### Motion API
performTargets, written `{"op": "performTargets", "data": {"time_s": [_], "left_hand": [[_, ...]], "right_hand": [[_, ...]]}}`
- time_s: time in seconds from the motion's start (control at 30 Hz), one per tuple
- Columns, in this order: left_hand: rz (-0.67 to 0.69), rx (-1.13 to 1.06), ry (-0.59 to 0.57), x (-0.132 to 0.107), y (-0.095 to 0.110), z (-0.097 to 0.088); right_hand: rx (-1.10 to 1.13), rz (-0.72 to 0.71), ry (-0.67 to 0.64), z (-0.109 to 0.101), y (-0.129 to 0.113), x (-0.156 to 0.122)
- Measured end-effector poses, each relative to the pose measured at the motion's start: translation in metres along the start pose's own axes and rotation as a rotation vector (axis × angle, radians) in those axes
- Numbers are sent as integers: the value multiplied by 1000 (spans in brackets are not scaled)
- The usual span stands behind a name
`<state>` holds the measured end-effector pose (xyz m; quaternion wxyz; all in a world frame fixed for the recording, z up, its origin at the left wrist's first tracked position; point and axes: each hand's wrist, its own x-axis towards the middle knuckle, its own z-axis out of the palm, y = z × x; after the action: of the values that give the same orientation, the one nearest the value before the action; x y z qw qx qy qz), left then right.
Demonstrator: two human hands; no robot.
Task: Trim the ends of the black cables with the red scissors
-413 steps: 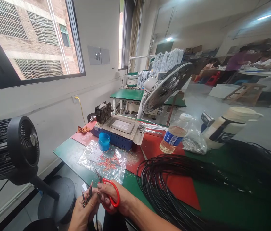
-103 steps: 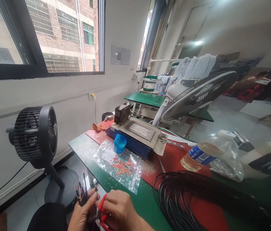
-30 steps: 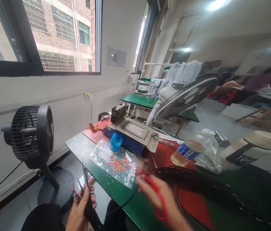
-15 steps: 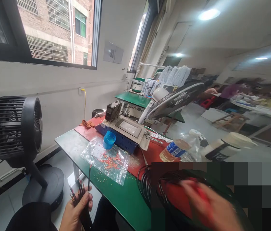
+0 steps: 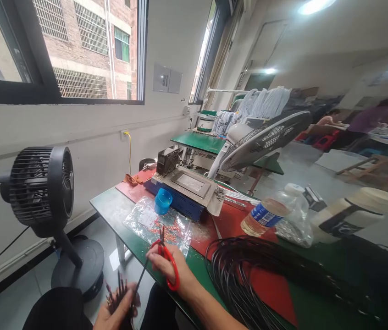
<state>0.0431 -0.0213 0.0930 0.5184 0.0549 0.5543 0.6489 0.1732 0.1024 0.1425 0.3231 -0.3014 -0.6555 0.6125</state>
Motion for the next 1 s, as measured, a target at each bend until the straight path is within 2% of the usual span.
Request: {"op": "performTargets", "data": {"time_s": [0.07,0.13,0.23,0.27,0.33,0.37,0.47,0.57,0.7,0.83,1.0], "left_hand": [[104,10,187,2,2,-4],[196,12,277,0,7,-3],[324,99,257,-9,17,12],[378,197,250,-13,20,19],[495,387,153,-18,25,34],[504,433,118,-19,27,40],[418,488,37,-15,28,49],[337,511,7,-7,25,46],[171,334,-59,-2,24,43],[50,202,-86,-4,26,45],[60,114,-108,-5,22,51]], "right_hand": [[-119,-29,118,-10,3,0],[-236,-68,163,-18,3,1],[-259,-79,96,-21,6,0],[-226,-72,66,-19,7,-1],[-113,-42,5,-13,12,-4],[-43,-26,-32,-9,13,-6],[150,20,-117,-1,15,-10],[256,86,-96,3,10,-11],[363,149,-74,3,3,-8],[356,144,-108,0,5,-7],[255,128,-95,-1,13,-7]]}}
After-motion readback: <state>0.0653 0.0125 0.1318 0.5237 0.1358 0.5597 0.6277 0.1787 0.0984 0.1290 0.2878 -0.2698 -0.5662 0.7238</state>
